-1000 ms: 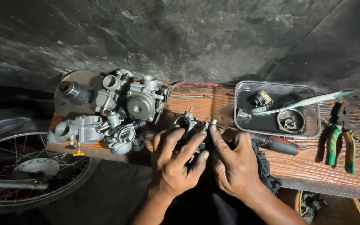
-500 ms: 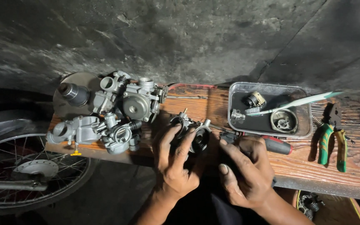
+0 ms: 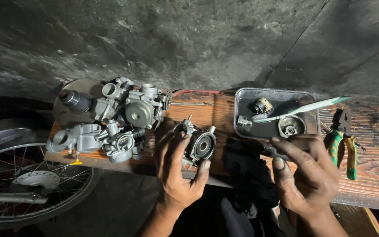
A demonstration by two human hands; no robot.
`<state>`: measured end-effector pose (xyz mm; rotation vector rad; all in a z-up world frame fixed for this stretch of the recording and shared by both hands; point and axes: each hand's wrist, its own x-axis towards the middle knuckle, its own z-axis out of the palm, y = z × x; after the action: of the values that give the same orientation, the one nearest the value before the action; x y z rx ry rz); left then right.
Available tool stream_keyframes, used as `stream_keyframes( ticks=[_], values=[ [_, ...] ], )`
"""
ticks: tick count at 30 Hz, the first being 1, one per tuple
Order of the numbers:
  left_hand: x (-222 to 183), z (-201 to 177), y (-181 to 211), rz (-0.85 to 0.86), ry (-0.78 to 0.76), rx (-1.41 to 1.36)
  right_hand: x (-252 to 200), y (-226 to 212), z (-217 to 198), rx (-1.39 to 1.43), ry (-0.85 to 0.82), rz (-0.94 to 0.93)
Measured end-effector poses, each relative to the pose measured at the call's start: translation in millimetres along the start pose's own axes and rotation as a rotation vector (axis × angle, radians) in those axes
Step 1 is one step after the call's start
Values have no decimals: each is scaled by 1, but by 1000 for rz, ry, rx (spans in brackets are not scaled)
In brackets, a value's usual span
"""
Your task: Cleaning and reassembling a motorcycle carburetor unit on a workbench using a brush and solvent.
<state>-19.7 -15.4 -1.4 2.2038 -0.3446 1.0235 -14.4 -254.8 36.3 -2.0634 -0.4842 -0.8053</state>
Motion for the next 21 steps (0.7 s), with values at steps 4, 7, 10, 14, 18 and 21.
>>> stream_keyframes(
  ticks=[4,7,10,14,18,21],
  values=[
    [0,0,-1,3,13,-3,-1,10,-4,3,-14,-37],
    [-1,0,-2,-7,9,-23,3,22,-20,-6,7,-48],
    [-2,0,1,-24,11,-11,14,35,-45,-93,5,-36],
    [2,-9,25,99,85,53,19,83,-80,-184,-126,76],
    [17,0,53,461,159,-144,72,94,-97,-328,-383,69],
    [44,19,71,573,-27,-331,82,142,-100,-368,-399,0]
  ],
)
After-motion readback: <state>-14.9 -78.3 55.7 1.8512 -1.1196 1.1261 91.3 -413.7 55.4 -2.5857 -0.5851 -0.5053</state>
